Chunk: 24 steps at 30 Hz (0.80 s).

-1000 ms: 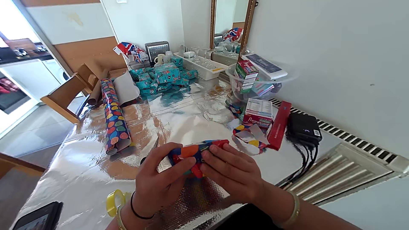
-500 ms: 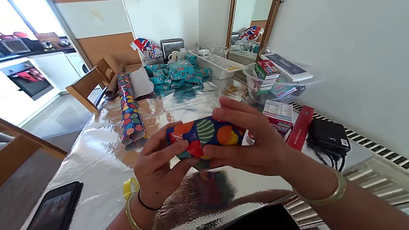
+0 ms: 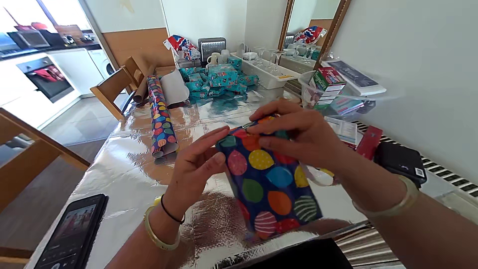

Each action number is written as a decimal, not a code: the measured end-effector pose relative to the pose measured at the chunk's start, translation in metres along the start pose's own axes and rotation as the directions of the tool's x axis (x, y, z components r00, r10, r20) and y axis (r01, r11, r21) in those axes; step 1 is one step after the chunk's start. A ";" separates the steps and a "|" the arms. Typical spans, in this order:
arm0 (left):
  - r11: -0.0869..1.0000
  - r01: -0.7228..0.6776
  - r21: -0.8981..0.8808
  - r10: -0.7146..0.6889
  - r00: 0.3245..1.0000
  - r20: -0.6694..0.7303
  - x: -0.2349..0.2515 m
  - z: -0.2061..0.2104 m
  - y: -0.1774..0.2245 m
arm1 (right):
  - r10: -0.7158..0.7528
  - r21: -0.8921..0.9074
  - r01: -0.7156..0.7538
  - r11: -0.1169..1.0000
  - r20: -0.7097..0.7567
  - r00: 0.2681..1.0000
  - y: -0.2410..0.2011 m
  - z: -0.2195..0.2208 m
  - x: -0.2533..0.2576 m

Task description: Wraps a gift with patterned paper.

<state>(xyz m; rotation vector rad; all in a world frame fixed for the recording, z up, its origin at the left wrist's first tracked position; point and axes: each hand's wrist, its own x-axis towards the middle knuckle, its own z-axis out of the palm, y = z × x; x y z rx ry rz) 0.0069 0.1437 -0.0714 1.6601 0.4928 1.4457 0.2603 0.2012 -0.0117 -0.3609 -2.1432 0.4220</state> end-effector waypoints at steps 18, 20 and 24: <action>0.383 0.513 0.768 -0.476 0.822 -0.312 0.004 0.026 -0.048 | 0.324 -0.367 -0.126 0.922 0.550 0.770 0.084 0.041 0.007; 0.369 0.478 0.797 -0.477 0.833 -0.279 0.003 0.024 -0.049 | 0.404 -0.433 -0.184 0.883 0.497 0.768 0.069 0.047 -0.005; 0.308 0.295 0.905 -0.362 0.916 -0.175 -0.002 0.022 -0.045 | 0.261 -0.343 -0.168 0.924 0.247 0.933 0.081 0.059 -0.043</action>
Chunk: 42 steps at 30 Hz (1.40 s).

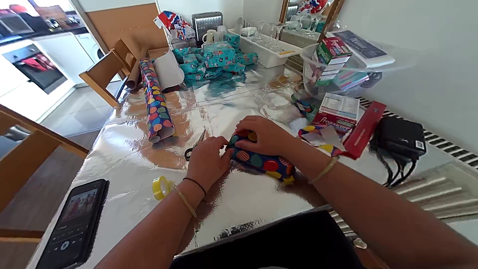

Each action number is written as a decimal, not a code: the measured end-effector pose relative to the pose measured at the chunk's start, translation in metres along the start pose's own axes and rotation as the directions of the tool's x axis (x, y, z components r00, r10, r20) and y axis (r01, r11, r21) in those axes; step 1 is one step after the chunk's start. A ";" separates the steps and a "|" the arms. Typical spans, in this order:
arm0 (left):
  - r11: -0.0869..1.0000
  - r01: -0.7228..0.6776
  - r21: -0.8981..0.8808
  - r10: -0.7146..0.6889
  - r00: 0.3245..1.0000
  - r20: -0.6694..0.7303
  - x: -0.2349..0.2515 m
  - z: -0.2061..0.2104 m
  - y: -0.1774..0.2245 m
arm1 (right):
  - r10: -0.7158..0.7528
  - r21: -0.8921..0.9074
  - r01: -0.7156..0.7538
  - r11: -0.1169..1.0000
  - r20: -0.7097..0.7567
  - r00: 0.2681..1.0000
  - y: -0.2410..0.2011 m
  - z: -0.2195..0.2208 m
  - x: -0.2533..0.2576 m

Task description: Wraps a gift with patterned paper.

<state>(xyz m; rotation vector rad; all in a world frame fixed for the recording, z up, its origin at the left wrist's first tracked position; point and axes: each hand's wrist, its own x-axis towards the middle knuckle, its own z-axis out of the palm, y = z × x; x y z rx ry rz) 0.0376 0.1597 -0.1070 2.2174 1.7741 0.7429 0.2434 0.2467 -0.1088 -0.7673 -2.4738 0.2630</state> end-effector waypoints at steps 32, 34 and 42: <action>0.706 0.598 -0.379 -0.583 0.795 0.169 -0.103 -0.085 -0.075 | -0.042 -0.089 0.033 0.995 -0.094 0.995 0.002 -0.003 -0.006; 0.642 0.590 -0.489 -0.604 0.782 0.151 -0.110 -0.081 -0.074 | -0.014 -0.072 0.008 0.997 -0.079 0.997 0.000 -0.003 -0.006; 0.880 0.474 0.029 -0.473 0.867 0.158 -0.095 -0.089 -0.062 | -0.009 -0.064 0.003 0.998 -0.080 0.997 0.002 -0.004 -0.006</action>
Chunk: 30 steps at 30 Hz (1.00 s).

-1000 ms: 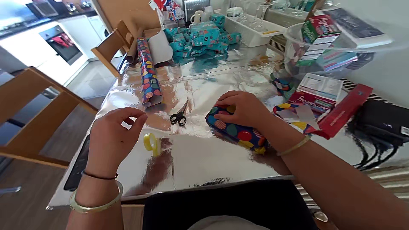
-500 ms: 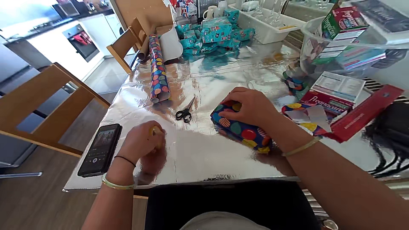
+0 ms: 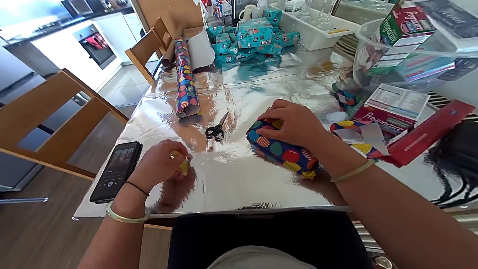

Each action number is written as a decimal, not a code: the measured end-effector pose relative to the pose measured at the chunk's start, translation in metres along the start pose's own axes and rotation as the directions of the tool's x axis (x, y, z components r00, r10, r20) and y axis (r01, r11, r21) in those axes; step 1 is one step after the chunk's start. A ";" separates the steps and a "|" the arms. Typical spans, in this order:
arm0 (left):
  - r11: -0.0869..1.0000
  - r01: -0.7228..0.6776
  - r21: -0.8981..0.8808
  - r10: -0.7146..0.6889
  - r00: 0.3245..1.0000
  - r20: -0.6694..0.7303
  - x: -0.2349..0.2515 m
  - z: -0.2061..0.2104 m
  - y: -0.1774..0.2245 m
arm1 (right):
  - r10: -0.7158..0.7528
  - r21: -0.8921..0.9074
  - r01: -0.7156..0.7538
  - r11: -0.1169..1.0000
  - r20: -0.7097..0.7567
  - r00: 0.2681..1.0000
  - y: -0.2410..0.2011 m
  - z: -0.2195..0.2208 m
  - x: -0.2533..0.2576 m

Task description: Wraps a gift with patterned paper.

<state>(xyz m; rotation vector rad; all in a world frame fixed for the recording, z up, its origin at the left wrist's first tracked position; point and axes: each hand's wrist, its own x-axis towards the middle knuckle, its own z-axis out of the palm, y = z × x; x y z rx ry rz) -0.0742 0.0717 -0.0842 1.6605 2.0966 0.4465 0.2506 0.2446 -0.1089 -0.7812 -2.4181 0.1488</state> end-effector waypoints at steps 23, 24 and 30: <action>0.745 -0.075 0.663 -0.026 0.990 0.141 0.003 -0.004 0.048 | 0.028 0.012 -0.029 1.000 0.007 1.000 0.000 0.000 0.000; 0.738 -0.050 0.673 -0.017 0.996 0.092 0.001 0.005 0.048 | 0.035 0.016 -0.035 0.999 0.013 0.999 -0.001 -0.001 0.000; 0.663 -0.296 0.687 0.454 0.889 -0.055 0.004 0.028 -0.003 | 0.044 0.015 -0.045 0.999 0.043 0.998 -0.002 -0.001 0.001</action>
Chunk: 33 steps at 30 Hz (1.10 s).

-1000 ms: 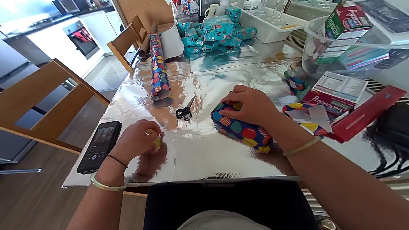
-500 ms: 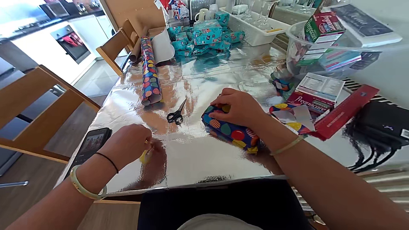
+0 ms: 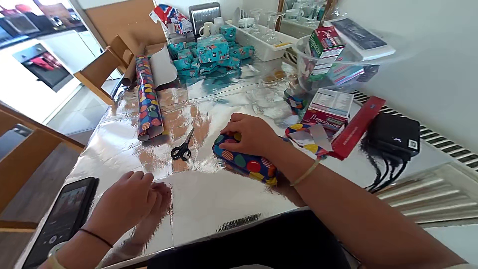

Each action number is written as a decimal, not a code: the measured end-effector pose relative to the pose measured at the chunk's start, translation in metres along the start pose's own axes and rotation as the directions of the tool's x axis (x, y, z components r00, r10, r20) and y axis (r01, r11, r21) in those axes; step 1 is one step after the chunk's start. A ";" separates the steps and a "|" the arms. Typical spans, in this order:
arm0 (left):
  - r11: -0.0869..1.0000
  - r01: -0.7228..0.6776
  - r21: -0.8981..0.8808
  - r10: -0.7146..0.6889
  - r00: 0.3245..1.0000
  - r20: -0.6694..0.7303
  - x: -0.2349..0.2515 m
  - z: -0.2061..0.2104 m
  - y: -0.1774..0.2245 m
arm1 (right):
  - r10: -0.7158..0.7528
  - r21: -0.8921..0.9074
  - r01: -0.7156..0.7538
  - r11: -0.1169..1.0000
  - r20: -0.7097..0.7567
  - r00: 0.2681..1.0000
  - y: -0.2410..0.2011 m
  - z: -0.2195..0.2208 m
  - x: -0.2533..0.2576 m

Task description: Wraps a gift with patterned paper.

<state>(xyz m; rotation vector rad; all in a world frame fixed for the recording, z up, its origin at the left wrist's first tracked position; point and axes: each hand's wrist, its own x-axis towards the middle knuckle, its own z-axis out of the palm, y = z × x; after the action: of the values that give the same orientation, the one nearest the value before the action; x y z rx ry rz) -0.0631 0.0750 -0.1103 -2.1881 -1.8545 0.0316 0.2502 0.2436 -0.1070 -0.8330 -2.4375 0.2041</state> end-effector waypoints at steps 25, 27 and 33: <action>-0.082 0.073 -0.994 0.059 0.996 0.068 0.107 -0.018 0.091 | 0.158 0.107 -0.157 0.982 0.004 0.987 -0.014 -0.017 -0.003; -0.026 0.034 -0.999 0.022 0.999 0.033 0.107 -0.008 0.090 | 0.151 0.157 -0.150 0.976 0.001 0.988 -0.012 -0.019 -0.006; 0.416 -0.122 -0.901 -0.102 0.978 -0.180 0.103 0.005 0.093 | 0.135 0.106 -0.142 0.984 0.074 0.988 -0.026 -0.022 -0.011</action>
<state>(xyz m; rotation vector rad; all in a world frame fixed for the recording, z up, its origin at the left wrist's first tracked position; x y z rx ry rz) 0.0441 0.1630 -0.1187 -2.6249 -1.9313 -1.5335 0.2556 0.2155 -0.0851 -0.9605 -2.4053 0.4223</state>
